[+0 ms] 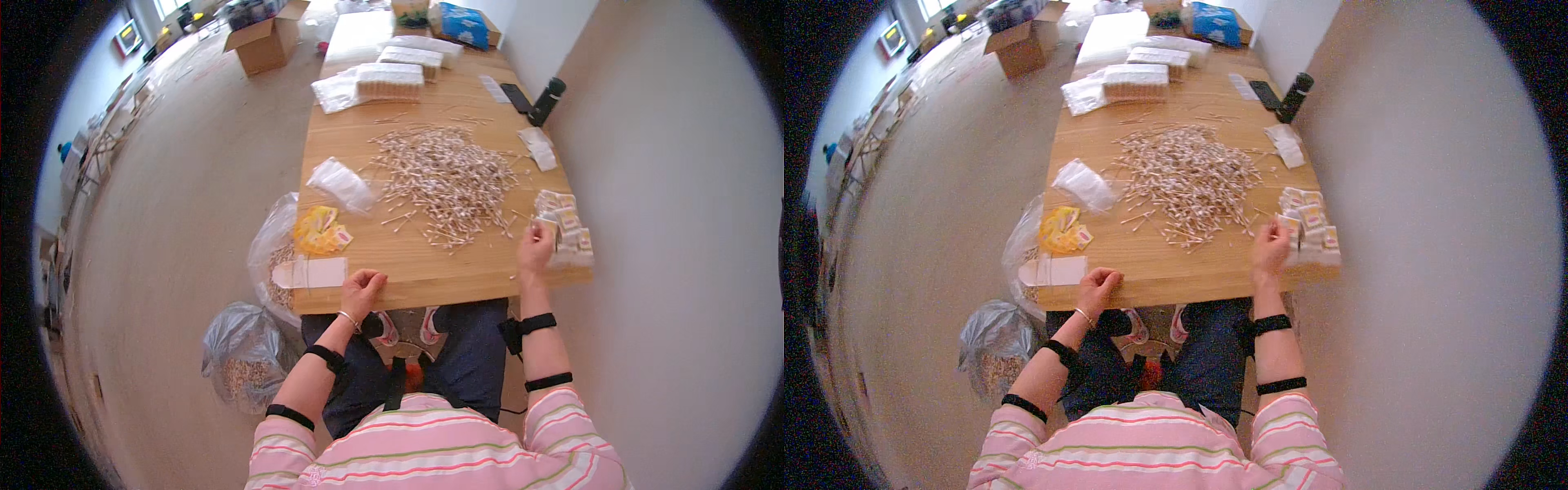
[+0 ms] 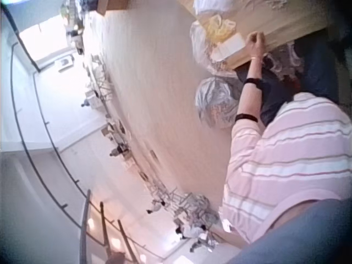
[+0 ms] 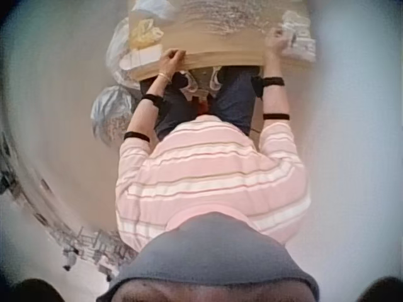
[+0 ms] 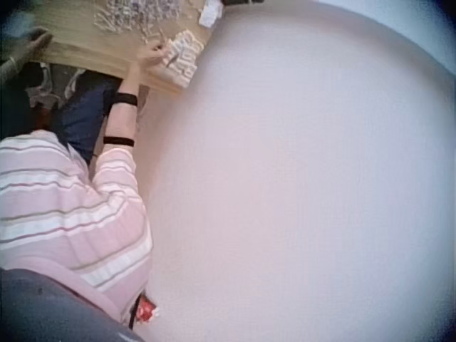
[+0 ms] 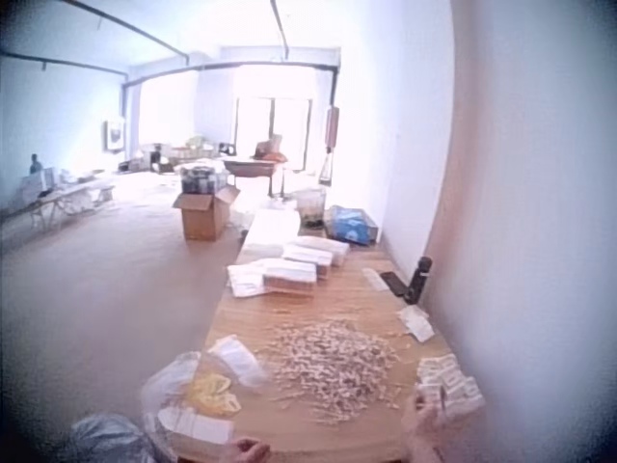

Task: The recorder is packaging cotton swabs into small plastic bags and organizing them into stacks on a table.

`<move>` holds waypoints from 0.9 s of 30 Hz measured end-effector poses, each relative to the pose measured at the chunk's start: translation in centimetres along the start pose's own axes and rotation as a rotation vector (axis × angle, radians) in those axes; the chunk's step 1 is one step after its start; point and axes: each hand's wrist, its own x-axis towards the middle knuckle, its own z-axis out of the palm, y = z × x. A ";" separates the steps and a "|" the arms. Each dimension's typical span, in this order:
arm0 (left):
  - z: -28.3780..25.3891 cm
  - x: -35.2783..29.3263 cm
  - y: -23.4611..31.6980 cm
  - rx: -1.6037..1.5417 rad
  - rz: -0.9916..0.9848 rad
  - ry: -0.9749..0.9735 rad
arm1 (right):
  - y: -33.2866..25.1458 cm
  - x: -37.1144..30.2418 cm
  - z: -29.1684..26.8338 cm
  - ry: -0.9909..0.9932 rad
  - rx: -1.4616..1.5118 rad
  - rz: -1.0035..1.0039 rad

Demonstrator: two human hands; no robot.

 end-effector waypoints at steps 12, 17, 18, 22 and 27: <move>-0.3 0.1 -0.1 -0.104 -0.015 -0.047 | -9.8 -10.4 20.7 -0.599 -0.321 -0.970; -0.3 0.5 -0.7 -0.111 -0.011 -0.081 | -8.1 -10.8 24.2 -0.637 -0.610 -0.968; -0.5 0.4 -0.9 -0.149 -0.007 -0.080 | -8.5 -11.1 24.2 -0.649 -0.609 -0.971; -1.0 0.2 -1.2 -0.147 -0.014 -0.076 | -9.7 -11.0 23.6 -0.742 -0.555 -0.824; -0.2 0.6 -1.3 -0.118 0.020 -0.089 | -8.9 -9.8 21.7 -0.480 -0.164 -0.626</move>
